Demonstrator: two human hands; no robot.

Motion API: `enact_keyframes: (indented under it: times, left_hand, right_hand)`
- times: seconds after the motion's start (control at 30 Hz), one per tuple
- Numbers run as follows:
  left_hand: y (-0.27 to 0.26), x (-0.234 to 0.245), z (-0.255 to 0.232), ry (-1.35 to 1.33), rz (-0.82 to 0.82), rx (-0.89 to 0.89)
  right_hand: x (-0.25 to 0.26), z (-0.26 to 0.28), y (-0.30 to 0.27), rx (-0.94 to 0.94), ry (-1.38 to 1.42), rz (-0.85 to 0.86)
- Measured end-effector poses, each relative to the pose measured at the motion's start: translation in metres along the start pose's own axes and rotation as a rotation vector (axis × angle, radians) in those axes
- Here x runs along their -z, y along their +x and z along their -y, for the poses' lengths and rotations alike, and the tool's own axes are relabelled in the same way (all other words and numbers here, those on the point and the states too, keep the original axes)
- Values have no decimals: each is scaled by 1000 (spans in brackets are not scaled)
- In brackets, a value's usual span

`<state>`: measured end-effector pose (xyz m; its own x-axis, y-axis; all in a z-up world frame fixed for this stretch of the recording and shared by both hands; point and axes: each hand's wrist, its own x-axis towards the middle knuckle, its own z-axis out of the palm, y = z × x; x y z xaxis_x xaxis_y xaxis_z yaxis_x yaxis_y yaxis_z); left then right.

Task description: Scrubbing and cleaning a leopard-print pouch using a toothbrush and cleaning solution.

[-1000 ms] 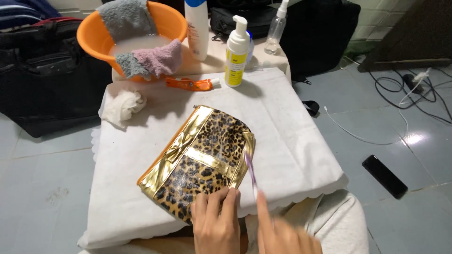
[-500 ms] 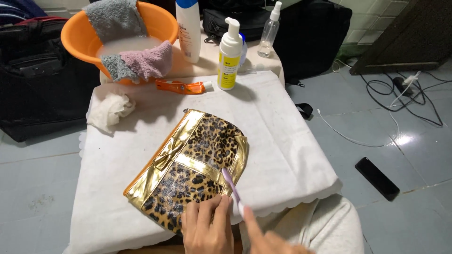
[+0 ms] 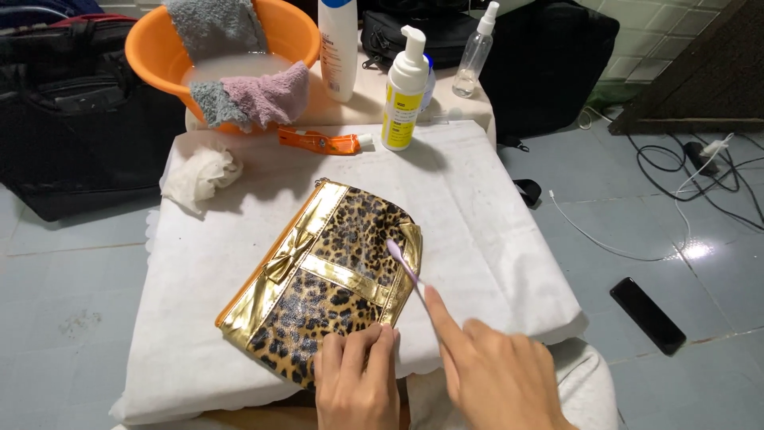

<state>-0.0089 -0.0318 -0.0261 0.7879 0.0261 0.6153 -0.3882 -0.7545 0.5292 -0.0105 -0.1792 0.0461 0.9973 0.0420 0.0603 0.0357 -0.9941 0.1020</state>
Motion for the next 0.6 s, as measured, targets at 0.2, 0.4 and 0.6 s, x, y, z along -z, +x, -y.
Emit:
enact_keyframes:
  times: [0.2,0.4,0.6]
  left_hand:
    - [-3,-1,0,-21,21,31]
    - [1,2,-4,-15,18,-9]
    - [2,3,-4,-33,5,10]
  right_hand:
    - [13,-11,-4,23,47,89]
    - [18,13,39,9,-123,59]
    - [-5,5,-7,230,-33,77]
